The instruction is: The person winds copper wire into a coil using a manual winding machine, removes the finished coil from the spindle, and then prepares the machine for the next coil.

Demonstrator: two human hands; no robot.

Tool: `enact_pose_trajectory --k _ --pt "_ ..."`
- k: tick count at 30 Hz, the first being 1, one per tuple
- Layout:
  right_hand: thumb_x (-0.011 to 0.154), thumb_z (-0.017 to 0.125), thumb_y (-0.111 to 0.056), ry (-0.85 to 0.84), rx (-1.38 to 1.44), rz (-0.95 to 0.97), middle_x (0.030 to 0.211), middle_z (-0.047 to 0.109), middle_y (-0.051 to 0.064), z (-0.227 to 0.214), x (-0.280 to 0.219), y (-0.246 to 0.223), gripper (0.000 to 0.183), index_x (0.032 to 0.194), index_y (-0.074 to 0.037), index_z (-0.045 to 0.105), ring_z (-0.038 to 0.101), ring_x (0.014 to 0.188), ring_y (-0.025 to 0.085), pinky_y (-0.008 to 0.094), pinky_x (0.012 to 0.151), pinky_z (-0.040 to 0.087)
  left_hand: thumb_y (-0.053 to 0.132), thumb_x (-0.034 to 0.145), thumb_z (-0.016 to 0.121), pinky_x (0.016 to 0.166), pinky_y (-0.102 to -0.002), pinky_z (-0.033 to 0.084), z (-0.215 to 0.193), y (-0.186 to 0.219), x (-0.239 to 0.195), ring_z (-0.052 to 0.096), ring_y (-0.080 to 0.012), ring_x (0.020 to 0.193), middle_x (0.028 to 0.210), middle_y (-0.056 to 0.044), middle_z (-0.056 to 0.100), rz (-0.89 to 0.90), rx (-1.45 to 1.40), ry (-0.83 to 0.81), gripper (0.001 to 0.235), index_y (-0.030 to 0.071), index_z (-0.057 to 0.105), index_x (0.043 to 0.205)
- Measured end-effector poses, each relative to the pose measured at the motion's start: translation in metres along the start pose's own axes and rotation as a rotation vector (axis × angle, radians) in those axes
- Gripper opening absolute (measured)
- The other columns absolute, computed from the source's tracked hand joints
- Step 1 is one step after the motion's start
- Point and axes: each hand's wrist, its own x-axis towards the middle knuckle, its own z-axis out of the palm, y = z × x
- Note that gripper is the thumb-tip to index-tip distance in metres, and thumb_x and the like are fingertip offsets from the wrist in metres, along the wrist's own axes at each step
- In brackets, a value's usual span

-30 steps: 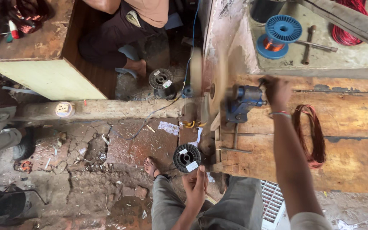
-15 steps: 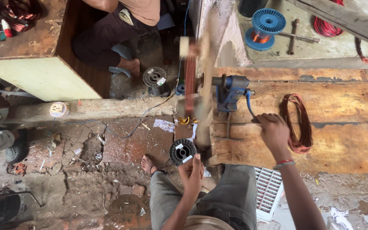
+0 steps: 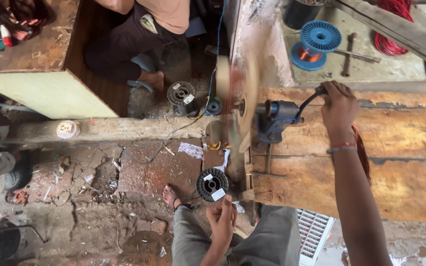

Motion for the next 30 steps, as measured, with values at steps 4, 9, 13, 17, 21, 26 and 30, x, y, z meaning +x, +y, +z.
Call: enact_pose_trajectory --k 4,9,13,17,21,26,30 --pt "0.091 0.071 -0.003 -0.092 -0.103 0.018 0.109 0.076 0.01 0.061 -0.001 0.026 0.02 0.11 -0.011 0.075 0.07 0.094 0.034 0.044 0.074 0.055 0.019 0.104 0.06 0.036 -0.028 0.027 0.005 -0.01 0.011 0.039 -0.0097 0.036 0.044 -0.001 0.043 -0.024 -0.036 0.053 0.056 0.006 0.042 0.054" --pt "0.094 0.073 -0.015 -0.328 -0.092 0.248 0.091 0.075 0.012 0.133 -0.058 0.049 0.009 0.1 -0.02 0.077 0.071 0.079 0.033 0.045 0.062 0.055 0.022 0.105 0.059 0.036 -0.027 0.028 0.007 0.0 0.006 0.042 -0.0091 0.04 0.048 -0.001 0.045 -0.029 -0.005 0.045 0.055 0.005 0.044 0.054" --pt "0.081 0.064 -0.002 -0.323 -0.097 0.264 0.097 0.071 0.015 0.126 -0.124 0.041 0.036 0.109 -0.02 0.077 0.069 0.072 0.032 0.042 0.056 0.056 0.024 0.106 0.059 0.037 -0.027 0.029 0.011 0.006 -0.002 0.041 -0.0079 0.04 0.047 0.0 0.044 -0.008 0.044 0.05 0.057 0.005 0.044 0.054" --pt "0.081 0.06 0.003 -0.336 -0.106 0.081 0.096 0.075 0.004 0.058 -0.158 -0.008 0.034 0.099 -0.02 0.078 0.07 0.087 0.031 0.042 0.07 0.057 0.023 0.106 0.058 0.038 -0.026 0.028 0.014 0.015 -0.002 0.041 -0.0074 0.042 0.049 -0.001 0.045 0.015 0.051 0.018 0.057 0.005 0.044 0.054" --pt "0.079 0.063 0.004 -0.254 -0.11 -0.076 0.102 0.075 0.006 -0.022 -0.154 -0.039 0.027 0.099 -0.01 0.075 0.072 0.097 0.027 0.042 0.085 0.059 0.023 0.107 0.059 0.039 -0.026 0.028 0.017 0.023 -0.007 0.039 -0.0071 0.042 0.049 -0.001 0.045 0.042 0.003 -0.025 0.057 0.006 0.044 0.055" --pt "0.093 0.07 0.006 0.0 -0.141 -0.167 0.114 0.076 0.009 -0.069 -0.127 -0.046 0.022 0.108 -0.008 0.076 0.073 0.107 0.026 0.038 0.097 0.06 0.024 0.106 0.058 0.038 -0.026 0.027 0.014 0.024 -0.008 0.039 -0.0077 0.041 0.049 -0.002 0.047 0.06 -0.005 -0.033 0.058 0.005 0.044 0.053" --pt "0.095 0.067 0.009 0.037 0.05 -0.008 0.113 0.077 0.009 -0.065 -0.081 -0.03 0.027 0.114 -0.007 0.078 0.074 0.103 0.027 0.036 0.09 0.06 0.024 0.106 0.059 0.037 -0.026 0.027 0.008 0.02 -0.005 0.039 -0.0076 0.042 0.049 -0.003 0.047 0.027 0.007 0.0 0.059 0.004 0.045 0.052"
